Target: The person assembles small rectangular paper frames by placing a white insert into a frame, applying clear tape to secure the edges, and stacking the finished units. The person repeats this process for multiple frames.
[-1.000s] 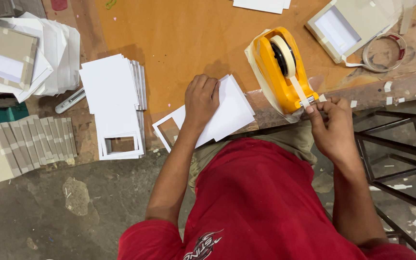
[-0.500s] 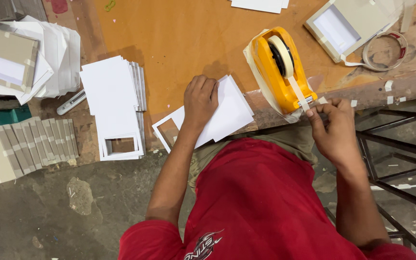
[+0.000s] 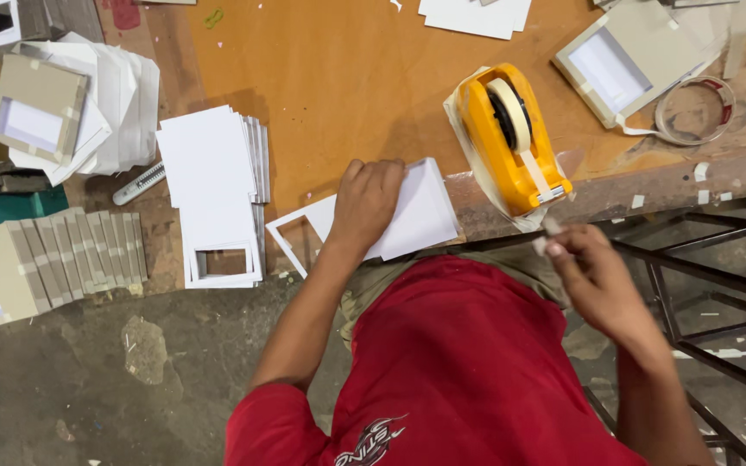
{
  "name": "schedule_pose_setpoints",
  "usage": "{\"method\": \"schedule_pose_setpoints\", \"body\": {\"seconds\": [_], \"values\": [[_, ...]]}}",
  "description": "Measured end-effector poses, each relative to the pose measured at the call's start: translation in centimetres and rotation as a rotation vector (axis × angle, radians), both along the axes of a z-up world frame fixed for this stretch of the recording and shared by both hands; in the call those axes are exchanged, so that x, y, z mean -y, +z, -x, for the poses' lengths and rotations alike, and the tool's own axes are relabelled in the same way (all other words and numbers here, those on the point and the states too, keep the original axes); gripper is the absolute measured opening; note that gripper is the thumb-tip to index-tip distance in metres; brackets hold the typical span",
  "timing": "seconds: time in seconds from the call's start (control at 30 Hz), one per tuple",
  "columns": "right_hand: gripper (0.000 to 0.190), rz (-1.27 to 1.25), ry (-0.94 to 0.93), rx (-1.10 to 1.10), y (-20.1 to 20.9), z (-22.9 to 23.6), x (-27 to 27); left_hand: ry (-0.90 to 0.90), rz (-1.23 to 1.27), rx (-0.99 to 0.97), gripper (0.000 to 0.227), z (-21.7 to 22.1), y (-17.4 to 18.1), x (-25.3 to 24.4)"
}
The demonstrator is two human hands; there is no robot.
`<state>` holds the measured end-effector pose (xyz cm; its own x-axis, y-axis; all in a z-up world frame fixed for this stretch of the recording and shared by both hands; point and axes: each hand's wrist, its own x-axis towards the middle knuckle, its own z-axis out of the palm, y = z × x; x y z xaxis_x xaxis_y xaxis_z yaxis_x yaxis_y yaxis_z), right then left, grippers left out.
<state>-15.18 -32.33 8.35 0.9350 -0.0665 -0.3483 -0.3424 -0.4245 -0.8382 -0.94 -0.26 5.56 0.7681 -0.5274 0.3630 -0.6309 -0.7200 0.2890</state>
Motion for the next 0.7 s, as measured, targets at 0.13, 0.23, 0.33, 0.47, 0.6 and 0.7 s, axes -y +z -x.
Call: {"method": "schedule_pose_setpoints", "body": {"seconds": [0.13,0.23,0.33,0.47,0.6,0.7], "values": [[0.013,-0.224,0.002,0.07,2.7,-1.6,-4.3,-0.054,-0.137,0.207,0.021,1.4,2.9,-1.0],[0.01,-0.27,0.084,0.288,4.1,-3.6,-6.1,-0.059,-0.123,0.244,0.022,2.7,4.8,-0.9],[0.012,-0.399,0.097,0.246,5.0,-5.7,-7.1,-0.121,-0.145,0.29,0.02,2.9,6.0,-0.9],[0.014,-0.268,0.28,0.271,5.4,-8.4,-7.1,-0.149,-0.202,0.367,0.014,2.9,6.0,-0.9],[0.019,-0.279,0.301,0.15,5.3,-9.4,-7.6,-0.137,-0.181,0.368,0.009,2.8,5.6,-0.7],[0.023,-0.229,0.341,0.11,5.6,-10.0,-7.6,-0.117,-0.112,0.337,0.007,2.9,5.5,-0.6]]}}
